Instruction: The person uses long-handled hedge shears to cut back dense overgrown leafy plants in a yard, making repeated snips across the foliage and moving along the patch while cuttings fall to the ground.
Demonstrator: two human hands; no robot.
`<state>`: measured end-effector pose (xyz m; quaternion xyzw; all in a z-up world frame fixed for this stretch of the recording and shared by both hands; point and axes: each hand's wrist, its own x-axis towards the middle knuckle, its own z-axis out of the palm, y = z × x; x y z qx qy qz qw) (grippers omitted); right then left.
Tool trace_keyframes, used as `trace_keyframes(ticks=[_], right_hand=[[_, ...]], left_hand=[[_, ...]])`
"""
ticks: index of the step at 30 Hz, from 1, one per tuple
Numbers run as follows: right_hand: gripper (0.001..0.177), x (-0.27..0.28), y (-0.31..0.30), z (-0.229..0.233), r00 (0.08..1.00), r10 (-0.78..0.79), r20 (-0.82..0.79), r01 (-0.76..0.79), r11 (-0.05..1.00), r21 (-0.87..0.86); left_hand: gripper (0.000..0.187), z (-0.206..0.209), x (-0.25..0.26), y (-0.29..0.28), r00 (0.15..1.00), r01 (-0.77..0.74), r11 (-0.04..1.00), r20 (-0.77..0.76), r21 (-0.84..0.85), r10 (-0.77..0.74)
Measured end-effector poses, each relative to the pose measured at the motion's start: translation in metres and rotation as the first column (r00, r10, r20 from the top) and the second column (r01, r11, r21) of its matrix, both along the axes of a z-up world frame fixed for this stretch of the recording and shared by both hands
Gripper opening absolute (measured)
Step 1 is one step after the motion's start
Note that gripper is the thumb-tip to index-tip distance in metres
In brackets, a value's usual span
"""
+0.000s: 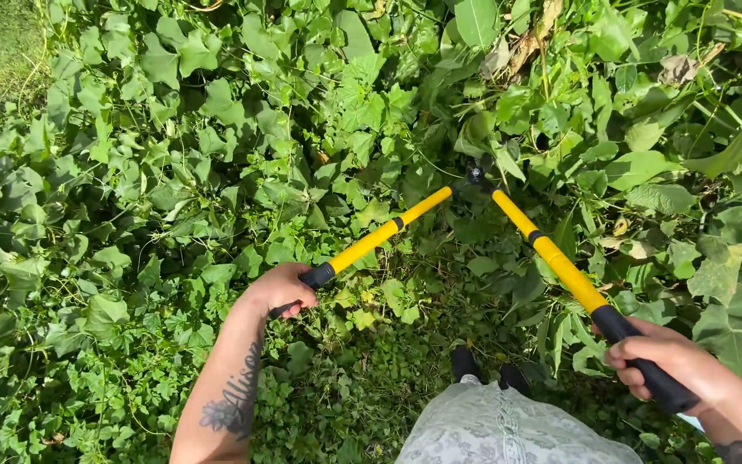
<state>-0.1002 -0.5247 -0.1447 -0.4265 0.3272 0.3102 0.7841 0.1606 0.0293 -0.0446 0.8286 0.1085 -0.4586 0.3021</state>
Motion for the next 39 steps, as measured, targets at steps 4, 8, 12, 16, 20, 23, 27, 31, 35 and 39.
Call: trace_keyframes(ticks=[4,8,12,16,20,23,27,31,35,39], right_hand=[[0.044,0.033,0.064,-0.005,0.996,-0.092,0.013,0.092,0.995,0.031],[0.030,0.036,0.097,-0.003,0.984,-0.176,0.043,0.178,0.983,-0.054],[0.034,0.011,0.110,-0.020,0.990,-0.141,-0.022,0.135,0.973,-0.185],[0.039,0.013,0.125,-0.013,0.990,-0.135,0.041,0.141,0.969,-0.205],[0.042,0.000,0.117,-0.013,0.998,-0.049,-0.038,0.041,0.981,-0.187],[0.045,-0.001,0.108,-0.002,0.995,0.083,-0.057,-0.095,0.962,-0.256],[0.051,-0.020,0.089,0.004,0.970,0.200,-0.137,-0.232,0.929,-0.289],[0.047,-0.019,0.119,0.004,0.963,0.229,-0.140,-0.262,0.917,-0.300],[0.038,-0.010,0.127,-0.007,0.979,0.202,-0.029,-0.198,0.911,-0.362],[0.038,-0.033,0.129,-0.010,0.968,0.249,-0.016,-0.234,0.887,-0.397]], left_hand=[[0.031,-0.052,-0.019,-0.058,0.996,0.079,0.996,0.043,-0.044,-0.077],[0.032,-0.093,-0.090,-0.111,0.999,-0.009,0.999,0.052,-0.042,0.011],[0.042,-0.140,-0.160,-0.131,0.993,-0.114,0.993,0.006,-0.029,0.114],[0.042,-0.122,-0.183,-0.152,0.972,-0.222,0.966,0.052,-0.130,0.230],[0.043,-0.115,-0.197,-0.129,0.957,-0.287,0.950,-0.003,-0.123,0.289],[0.039,-0.125,-0.207,-0.112,0.936,-0.342,0.897,-0.012,-0.279,0.353],[0.048,-0.132,-0.240,-0.092,0.890,-0.454,0.830,-0.117,-0.324,0.441],[0.048,-0.144,-0.259,-0.108,0.865,-0.499,0.819,-0.099,-0.283,0.492],[0.051,-0.144,-0.267,-0.138,0.849,-0.512,0.821,-0.004,-0.253,0.528],[0.052,-0.140,-0.295,-0.134,0.824,-0.552,0.807,0.012,-0.208,0.567]])
